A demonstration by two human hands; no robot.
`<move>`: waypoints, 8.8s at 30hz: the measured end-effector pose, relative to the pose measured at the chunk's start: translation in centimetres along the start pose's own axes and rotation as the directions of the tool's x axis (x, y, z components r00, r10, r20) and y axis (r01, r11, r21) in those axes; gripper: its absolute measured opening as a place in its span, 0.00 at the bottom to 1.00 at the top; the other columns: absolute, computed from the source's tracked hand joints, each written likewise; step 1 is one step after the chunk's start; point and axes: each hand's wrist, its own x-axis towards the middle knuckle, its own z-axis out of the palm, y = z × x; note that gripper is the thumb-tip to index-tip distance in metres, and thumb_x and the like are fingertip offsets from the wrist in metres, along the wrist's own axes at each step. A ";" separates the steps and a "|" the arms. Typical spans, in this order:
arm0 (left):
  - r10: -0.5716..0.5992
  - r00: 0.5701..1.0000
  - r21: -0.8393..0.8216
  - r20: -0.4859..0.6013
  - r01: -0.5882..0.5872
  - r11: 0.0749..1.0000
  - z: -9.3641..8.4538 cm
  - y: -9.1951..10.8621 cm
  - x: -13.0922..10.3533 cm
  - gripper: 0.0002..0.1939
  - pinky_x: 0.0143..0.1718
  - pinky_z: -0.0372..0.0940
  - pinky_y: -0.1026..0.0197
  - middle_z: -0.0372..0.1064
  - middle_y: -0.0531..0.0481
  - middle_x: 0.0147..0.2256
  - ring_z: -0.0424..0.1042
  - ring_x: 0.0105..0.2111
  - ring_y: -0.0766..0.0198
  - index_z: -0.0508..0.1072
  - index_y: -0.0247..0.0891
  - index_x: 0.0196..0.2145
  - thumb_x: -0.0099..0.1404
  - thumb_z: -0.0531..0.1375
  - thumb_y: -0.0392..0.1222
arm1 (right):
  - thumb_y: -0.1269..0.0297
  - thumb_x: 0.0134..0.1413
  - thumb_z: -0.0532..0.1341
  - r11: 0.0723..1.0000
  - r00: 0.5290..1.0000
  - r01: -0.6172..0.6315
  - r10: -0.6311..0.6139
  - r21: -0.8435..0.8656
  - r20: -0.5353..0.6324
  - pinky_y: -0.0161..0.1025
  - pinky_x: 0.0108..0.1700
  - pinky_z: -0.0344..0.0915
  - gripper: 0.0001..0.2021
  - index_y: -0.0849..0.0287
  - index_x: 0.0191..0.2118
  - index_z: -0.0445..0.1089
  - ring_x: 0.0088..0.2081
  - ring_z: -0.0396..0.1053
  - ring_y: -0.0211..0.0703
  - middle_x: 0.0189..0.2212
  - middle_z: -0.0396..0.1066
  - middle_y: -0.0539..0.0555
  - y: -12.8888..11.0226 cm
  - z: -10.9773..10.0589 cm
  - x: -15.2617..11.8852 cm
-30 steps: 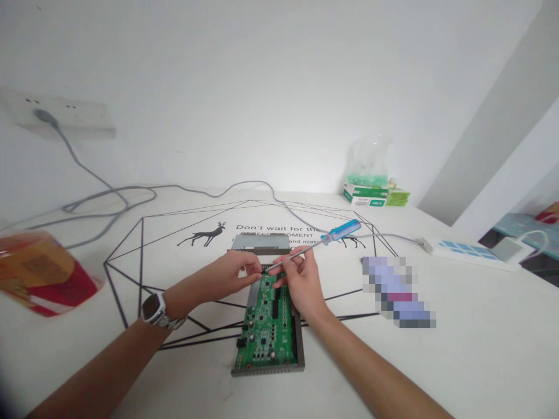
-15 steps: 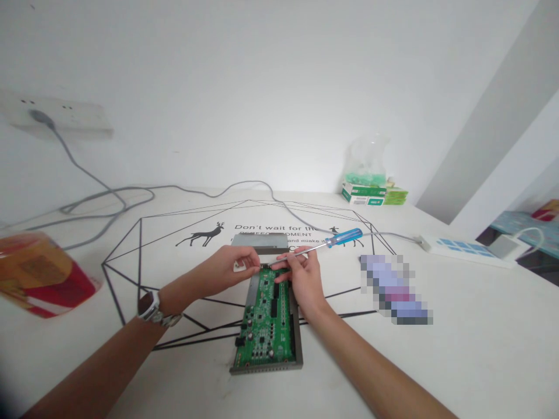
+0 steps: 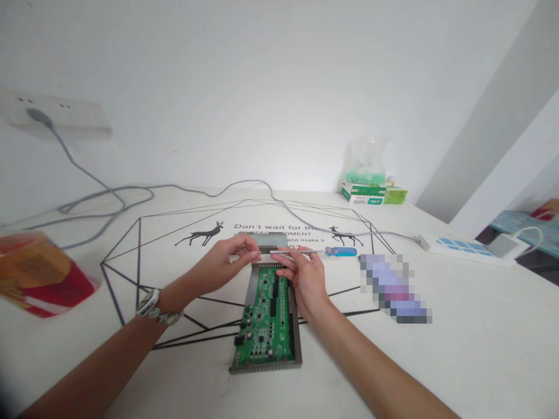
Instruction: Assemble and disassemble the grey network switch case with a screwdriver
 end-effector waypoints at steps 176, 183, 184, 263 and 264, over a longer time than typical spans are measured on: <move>0.013 0.998 0.304 0.054 -0.029 0.952 5.2 -2.2 0.4 0.06 0.38 0.64 0.57 0.76 0.47 0.32 0.74 0.35 0.56 0.73 0.38 0.32 0.67 0.58 0.36 | 0.58 0.65 0.55 0.433 0.856 0.516 -0.266 -0.739 0.442 0.38 0.29 0.68 0.12 0.56 0.50 0.67 0.23 0.68 0.42 0.23 0.67 0.47 -1.0 0.0 1.8; -0.010 0.999 0.275 0.040 -0.001 0.961 5.3 -2.2 0.4 0.05 0.37 0.64 0.58 0.76 0.48 0.33 0.74 0.34 0.57 0.74 0.38 0.33 0.66 0.58 0.36 | 0.58 0.66 0.55 0.425 0.859 0.512 -0.270 -0.746 0.435 0.39 0.30 0.68 0.13 0.57 0.50 0.68 0.24 0.70 0.43 0.23 0.68 0.47 -1.0 -0.1 1.8; -0.009 0.999 0.272 0.039 -0.002 0.962 5.3 -2.3 0.4 0.05 0.37 0.64 0.58 0.76 0.49 0.33 0.74 0.34 0.57 0.74 0.38 0.33 0.67 0.58 0.36 | 0.58 0.66 0.55 0.417 0.856 0.517 -0.268 -0.747 0.442 0.39 0.31 0.68 0.13 0.57 0.51 0.68 0.25 0.70 0.43 0.24 0.68 0.48 -1.0 -0.1 1.8; 0.078 0.994 -0.058 -0.071 -0.082 0.995 6.5 -1.1 0.7 0.13 0.40 0.68 0.59 0.81 0.47 0.40 0.78 0.39 0.57 0.80 0.37 0.44 0.71 0.56 0.39 | 0.49 0.61 0.61 0.654 0.844 0.531 -0.465 -0.539 0.267 0.34 0.26 0.68 0.14 0.56 0.40 0.68 0.31 0.73 0.42 0.27 0.73 0.49 -2.6 2.9 1.1; 0.091 0.993 -0.061 -0.074 -0.095 0.994 6.5 -1.1 0.7 0.13 0.42 0.68 0.59 0.81 0.47 0.42 0.77 0.41 0.56 0.79 0.37 0.46 0.71 0.55 0.39 | 0.49 0.62 0.60 0.650 0.845 0.532 -0.452 -0.543 0.287 0.34 0.26 0.69 0.14 0.56 0.41 0.69 0.31 0.73 0.42 0.28 0.73 0.50 -2.7 2.8 1.1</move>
